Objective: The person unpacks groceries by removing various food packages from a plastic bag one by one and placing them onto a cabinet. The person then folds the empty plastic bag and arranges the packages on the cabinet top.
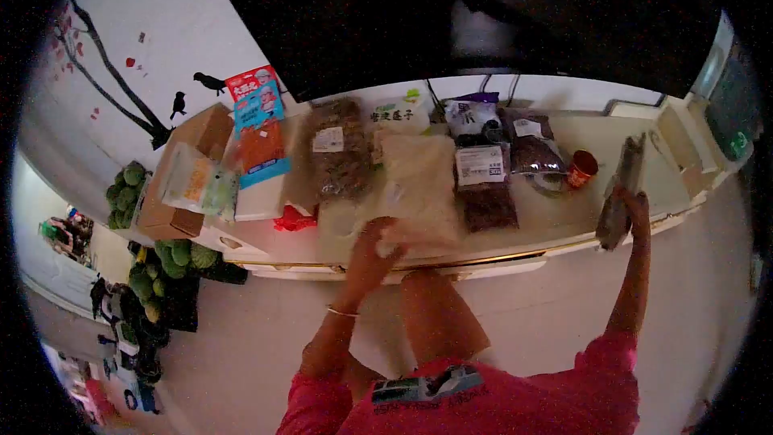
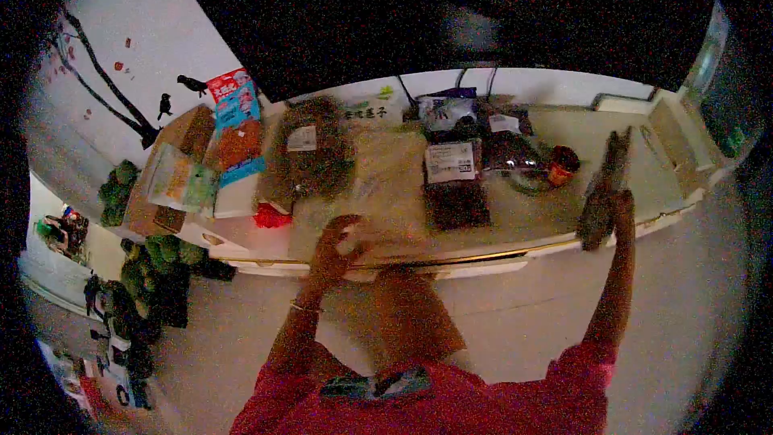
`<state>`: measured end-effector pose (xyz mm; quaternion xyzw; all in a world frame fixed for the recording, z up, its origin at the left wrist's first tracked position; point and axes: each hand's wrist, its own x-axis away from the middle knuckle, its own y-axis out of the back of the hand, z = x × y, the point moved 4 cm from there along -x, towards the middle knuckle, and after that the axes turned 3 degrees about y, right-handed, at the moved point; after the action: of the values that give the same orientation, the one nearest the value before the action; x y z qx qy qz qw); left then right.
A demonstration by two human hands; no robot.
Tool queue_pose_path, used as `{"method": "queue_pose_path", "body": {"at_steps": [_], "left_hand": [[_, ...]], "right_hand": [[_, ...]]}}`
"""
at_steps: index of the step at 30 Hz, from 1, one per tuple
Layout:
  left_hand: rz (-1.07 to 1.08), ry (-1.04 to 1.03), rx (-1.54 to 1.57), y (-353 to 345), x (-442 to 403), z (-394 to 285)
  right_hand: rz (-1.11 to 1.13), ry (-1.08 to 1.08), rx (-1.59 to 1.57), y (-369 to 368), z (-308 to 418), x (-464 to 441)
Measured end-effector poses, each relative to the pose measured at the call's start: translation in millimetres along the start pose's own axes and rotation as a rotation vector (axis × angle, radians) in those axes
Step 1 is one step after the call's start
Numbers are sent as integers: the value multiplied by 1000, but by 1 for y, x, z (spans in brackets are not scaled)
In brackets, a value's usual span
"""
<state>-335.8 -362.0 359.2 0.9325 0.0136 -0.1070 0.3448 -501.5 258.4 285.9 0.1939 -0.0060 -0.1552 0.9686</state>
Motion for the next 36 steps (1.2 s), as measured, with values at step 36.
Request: {"method": "queue_pose_path", "body": {"at_steps": [36], "left_hand": [[-290,166,262,-25,5,105]], "right_hand": [[664,975,551,-338,219,238]]}}
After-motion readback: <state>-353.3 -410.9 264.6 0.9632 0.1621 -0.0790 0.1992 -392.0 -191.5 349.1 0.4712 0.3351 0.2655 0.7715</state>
